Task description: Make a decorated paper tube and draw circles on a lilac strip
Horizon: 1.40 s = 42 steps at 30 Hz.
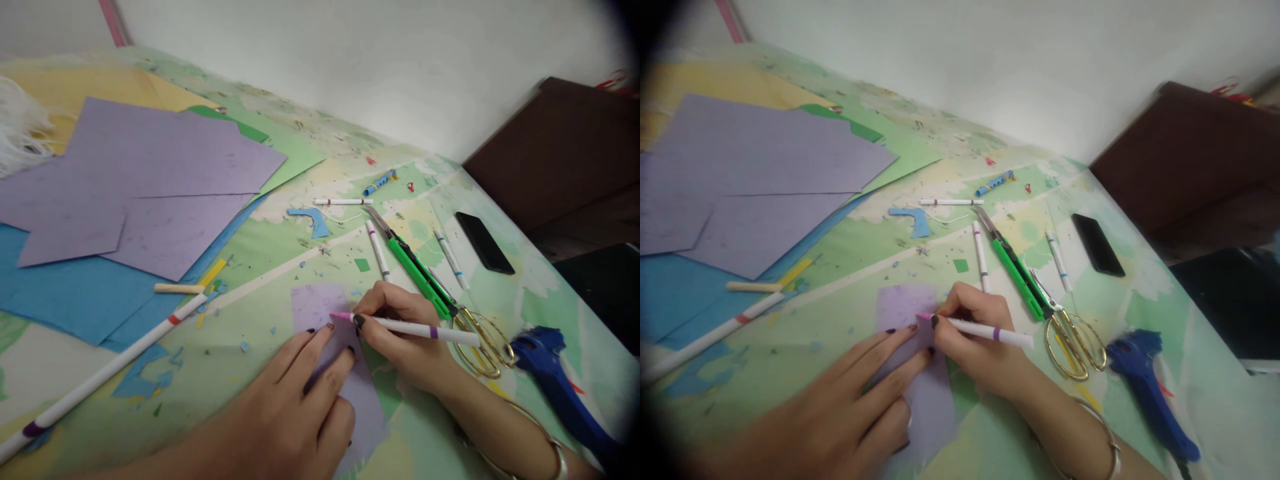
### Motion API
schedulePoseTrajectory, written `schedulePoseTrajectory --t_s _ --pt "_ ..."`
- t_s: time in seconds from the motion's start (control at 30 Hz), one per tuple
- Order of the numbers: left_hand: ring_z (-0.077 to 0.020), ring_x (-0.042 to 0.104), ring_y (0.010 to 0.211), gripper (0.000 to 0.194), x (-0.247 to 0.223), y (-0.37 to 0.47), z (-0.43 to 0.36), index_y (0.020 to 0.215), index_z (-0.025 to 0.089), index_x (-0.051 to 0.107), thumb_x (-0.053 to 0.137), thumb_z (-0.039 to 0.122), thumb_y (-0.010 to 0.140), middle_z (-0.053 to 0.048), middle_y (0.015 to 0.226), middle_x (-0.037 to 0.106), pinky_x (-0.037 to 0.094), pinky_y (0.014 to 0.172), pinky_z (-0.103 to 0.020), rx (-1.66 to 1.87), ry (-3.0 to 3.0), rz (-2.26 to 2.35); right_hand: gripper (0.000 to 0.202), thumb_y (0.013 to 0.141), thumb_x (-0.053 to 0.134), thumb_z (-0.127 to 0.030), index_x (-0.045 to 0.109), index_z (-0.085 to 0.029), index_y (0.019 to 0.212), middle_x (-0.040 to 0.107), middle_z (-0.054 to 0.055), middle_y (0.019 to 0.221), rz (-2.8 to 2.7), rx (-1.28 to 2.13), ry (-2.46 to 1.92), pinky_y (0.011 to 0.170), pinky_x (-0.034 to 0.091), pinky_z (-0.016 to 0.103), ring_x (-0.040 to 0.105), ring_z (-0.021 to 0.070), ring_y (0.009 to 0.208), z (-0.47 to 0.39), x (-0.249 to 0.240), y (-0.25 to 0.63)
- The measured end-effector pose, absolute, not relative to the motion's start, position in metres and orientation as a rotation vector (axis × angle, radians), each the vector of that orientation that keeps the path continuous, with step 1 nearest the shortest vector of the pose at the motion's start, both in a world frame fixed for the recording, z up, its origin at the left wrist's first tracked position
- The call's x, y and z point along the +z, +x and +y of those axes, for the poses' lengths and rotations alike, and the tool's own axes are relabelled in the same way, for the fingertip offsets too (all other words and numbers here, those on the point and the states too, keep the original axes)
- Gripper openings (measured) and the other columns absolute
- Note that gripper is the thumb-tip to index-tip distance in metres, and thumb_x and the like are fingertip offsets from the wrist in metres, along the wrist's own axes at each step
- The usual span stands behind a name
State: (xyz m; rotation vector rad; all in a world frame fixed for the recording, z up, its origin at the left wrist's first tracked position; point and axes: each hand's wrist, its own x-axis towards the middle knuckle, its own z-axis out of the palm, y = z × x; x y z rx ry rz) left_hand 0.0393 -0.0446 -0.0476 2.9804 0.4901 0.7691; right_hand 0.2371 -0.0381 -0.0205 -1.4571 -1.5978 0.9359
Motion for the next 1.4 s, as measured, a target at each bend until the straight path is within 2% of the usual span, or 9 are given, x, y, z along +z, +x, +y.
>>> schedulePoseTrajectory --t_s 1.4 --pt "-0.0350 0.050 0.119 0.014 -0.0499 0.0397 -0.0440 0.079 0.014 0.055 0.043 0.014 0.085 -0.016 0.118 0.062 0.042 0.096 -0.049 0.794 2.989 0.464 0.014 0.071 0.055 -0.005 0.052 -0.018 0.066 0.049 -0.005 0.056 -1.605 0.950 -1.434 0.043 0.030 0.020 0.039 0.0073 0.049 -0.0370 -0.0217 0.2370"
